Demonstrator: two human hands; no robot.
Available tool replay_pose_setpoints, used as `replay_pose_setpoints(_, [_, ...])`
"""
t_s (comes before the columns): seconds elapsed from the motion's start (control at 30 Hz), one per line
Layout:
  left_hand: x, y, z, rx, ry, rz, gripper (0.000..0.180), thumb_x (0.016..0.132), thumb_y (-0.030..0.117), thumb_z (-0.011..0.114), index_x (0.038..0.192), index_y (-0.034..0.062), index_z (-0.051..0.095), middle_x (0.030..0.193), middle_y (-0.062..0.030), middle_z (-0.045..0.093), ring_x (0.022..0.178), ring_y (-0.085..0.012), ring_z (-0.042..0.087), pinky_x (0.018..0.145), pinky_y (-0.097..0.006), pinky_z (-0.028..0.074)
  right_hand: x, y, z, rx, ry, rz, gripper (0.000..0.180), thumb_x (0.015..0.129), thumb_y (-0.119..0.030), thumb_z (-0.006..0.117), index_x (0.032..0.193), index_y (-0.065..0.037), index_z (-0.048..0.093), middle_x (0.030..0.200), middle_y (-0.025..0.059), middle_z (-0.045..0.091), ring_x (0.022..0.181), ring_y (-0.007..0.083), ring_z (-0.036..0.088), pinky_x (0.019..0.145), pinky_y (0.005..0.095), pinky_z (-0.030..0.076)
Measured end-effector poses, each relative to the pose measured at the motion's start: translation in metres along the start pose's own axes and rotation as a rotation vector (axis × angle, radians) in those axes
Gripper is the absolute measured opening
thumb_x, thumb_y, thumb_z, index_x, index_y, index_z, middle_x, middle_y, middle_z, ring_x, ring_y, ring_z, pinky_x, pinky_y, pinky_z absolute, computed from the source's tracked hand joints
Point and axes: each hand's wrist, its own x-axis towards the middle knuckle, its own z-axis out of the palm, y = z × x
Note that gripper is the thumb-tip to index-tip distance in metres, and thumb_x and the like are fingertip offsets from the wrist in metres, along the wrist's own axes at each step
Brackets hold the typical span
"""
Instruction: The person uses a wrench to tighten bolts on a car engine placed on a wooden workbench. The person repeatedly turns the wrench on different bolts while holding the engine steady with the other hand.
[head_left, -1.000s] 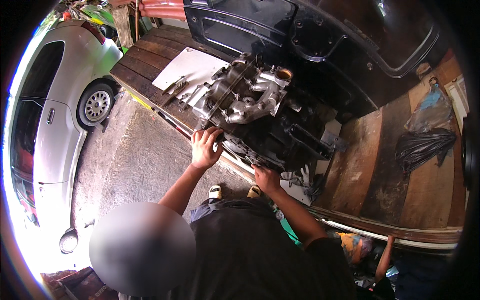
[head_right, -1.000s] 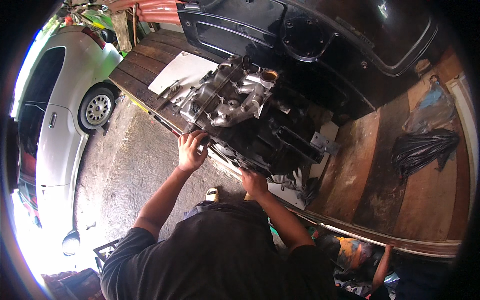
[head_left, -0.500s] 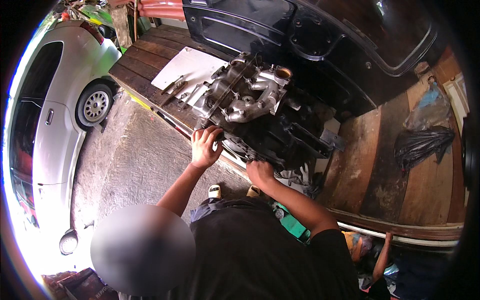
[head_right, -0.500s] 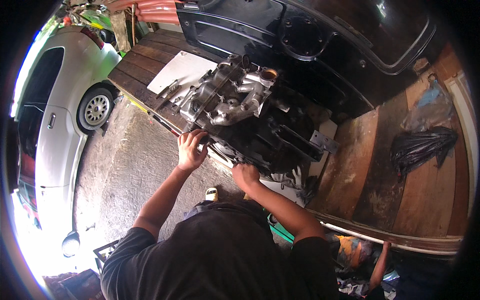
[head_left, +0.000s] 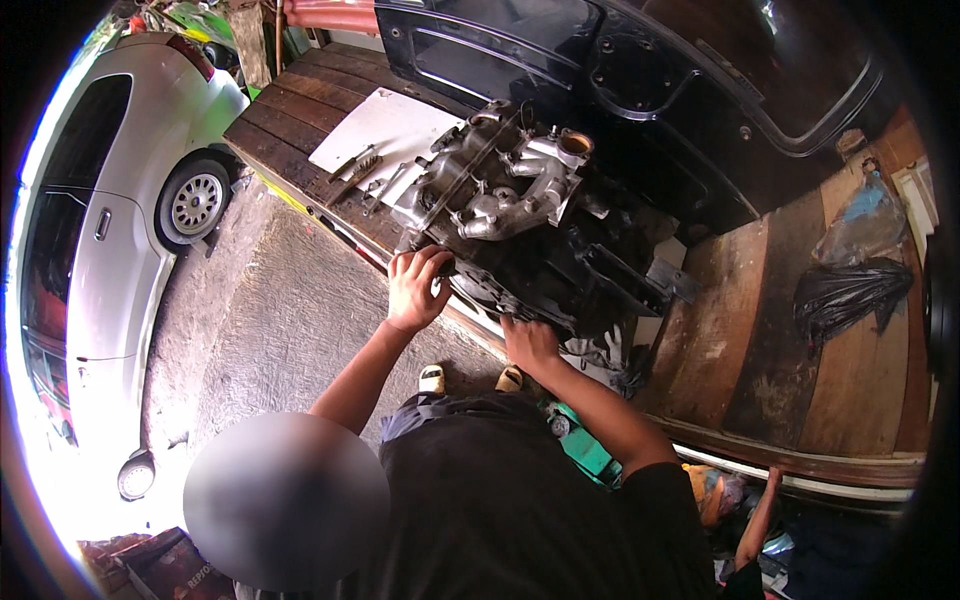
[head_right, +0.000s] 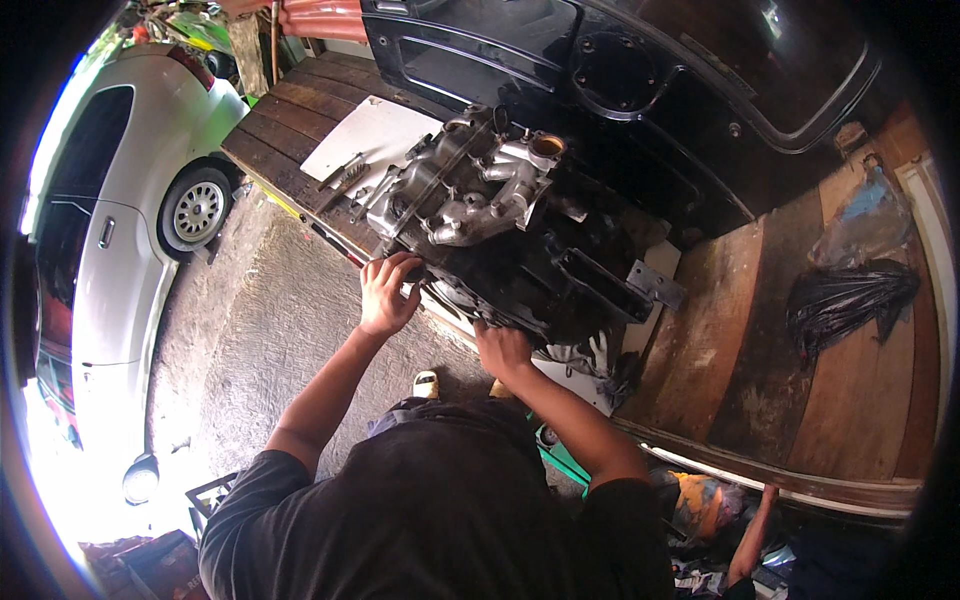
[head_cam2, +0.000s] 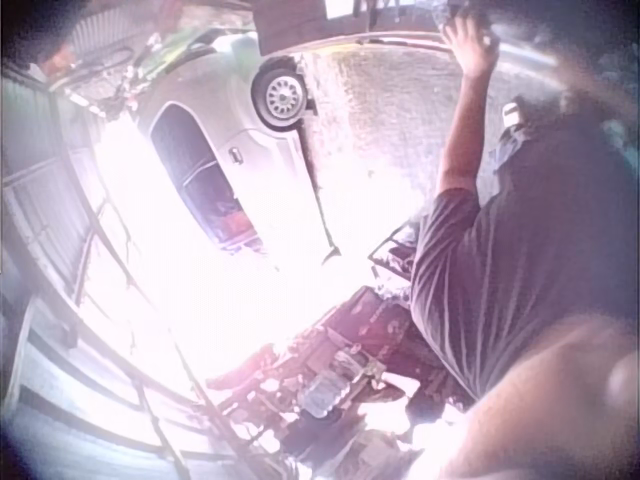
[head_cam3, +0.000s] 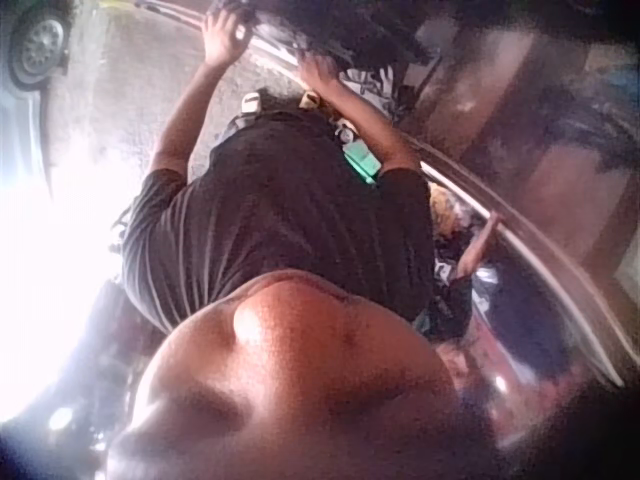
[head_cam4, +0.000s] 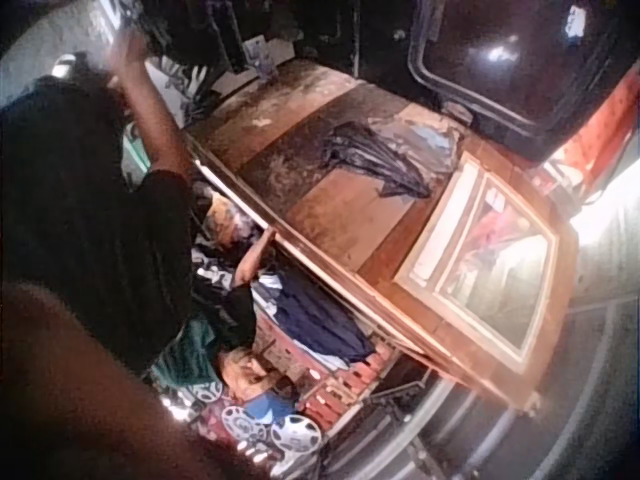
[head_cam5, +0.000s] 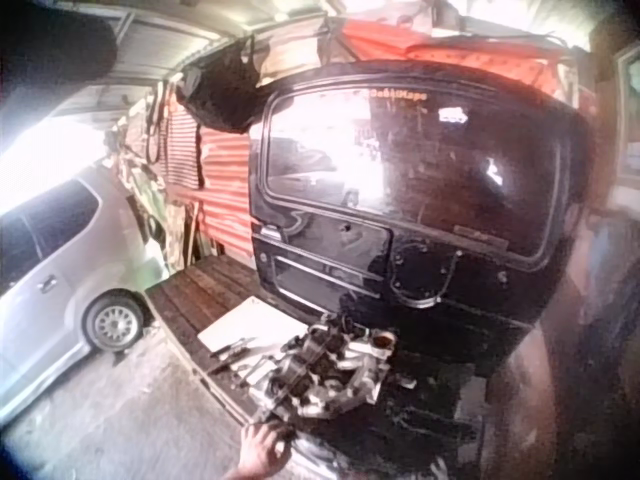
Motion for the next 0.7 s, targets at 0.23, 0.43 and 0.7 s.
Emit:
replay_pose_setpoints(0.23, [0.002,0.004,0.0,-0.008,0.023,-0.033,0.048,0.068,0.012,0.068,0.114,0.0128,0.057,0.114,-0.0053,0.058,0.101,-0.027,0.052,0.092,-0.042,0.036,0.027,-0.004,-0.026,-0.008,-0.073,-0.051,0.015,0.081,-0.012,0.055,0.085,-0.009,0.069,0.078,0.0103,0.07,0.072,0.0247,0.07,0.058,0.0358,0.056])
replay_pose_setpoints(0.43, [0.002,0.007,0.001,-0.002,0.028,-0.053,0.048,0.068,0.012,0.068,0.114,0.0124,0.057,0.114,-0.0054,0.058,0.101,-0.0272,0.052,0.091,-0.042,0.036,0.048,-0.015,-0.037,-0.086,-0.112,-0.139,0.015,0.077,-0.012,0.058,0.079,-0.013,0.072,0.078,0.0062,0.071,0.074,0.0207,0.07,0.057,0.0353,0.055])
replay_pose_setpoints(0.7, [0.001,0.006,0.002,-0.023,0.038,-0.049,0.047,0.067,0.009,0.068,0.113,0.0127,0.058,0.113,-0.0053,0.058,0.101,-0.0272,0.052,0.09,-0.042,0.038,0.022,0.003,-0.031,-0.02,-0.127,-0.157,0.014,0.076,-0.011,0.058,0.078,-0.01,0.071,0.079,0.0122,0.07,0.073,0.0244,0.07,0.058,0.0368,0.055])
